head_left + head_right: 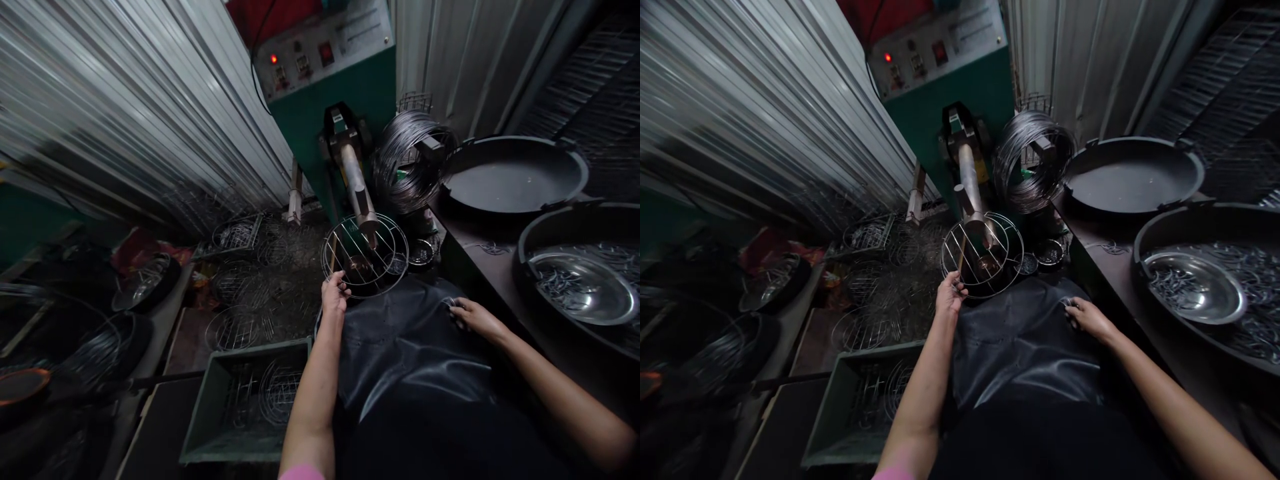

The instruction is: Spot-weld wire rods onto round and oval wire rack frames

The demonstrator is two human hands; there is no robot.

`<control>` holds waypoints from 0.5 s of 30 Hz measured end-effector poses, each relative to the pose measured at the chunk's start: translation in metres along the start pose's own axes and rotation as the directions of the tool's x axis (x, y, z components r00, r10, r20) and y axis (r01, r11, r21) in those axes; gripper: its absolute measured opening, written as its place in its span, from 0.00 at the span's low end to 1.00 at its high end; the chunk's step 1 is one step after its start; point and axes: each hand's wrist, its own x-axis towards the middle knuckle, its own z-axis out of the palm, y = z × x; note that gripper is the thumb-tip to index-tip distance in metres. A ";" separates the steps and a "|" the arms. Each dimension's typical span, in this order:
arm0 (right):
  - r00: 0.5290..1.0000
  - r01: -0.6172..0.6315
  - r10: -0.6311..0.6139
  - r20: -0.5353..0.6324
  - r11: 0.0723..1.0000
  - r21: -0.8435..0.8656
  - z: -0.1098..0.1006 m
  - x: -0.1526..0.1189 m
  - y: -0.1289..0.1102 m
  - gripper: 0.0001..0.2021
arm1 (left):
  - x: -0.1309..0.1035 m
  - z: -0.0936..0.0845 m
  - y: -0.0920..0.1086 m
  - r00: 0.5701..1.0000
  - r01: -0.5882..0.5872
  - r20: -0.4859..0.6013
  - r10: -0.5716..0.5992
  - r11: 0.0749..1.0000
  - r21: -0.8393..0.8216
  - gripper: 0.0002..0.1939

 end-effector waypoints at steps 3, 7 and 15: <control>0.998 -0.008 0.007 -0.055 1.000 -0.009 0.001 0.000 -0.001 0.02 | 0.000 0.002 -0.001 1.000 -0.001 0.003 0.001 1.000 0.008 0.20; 0.997 -0.018 0.020 -0.080 1.000 0.026 0.002 0.001 0.000 0.03 | 0.000 0.004 0.000 1.000 0.003 0.017 -0.003 1.000 0.015 0.19; 0.995 -0.019 0.023 -0.102 0.999 0.036 0.004 -0.003 0.000 0.06 | 0.003 0.011 0.002 1.000 0.007 0.014 -0.007 1.000 0.013 0.18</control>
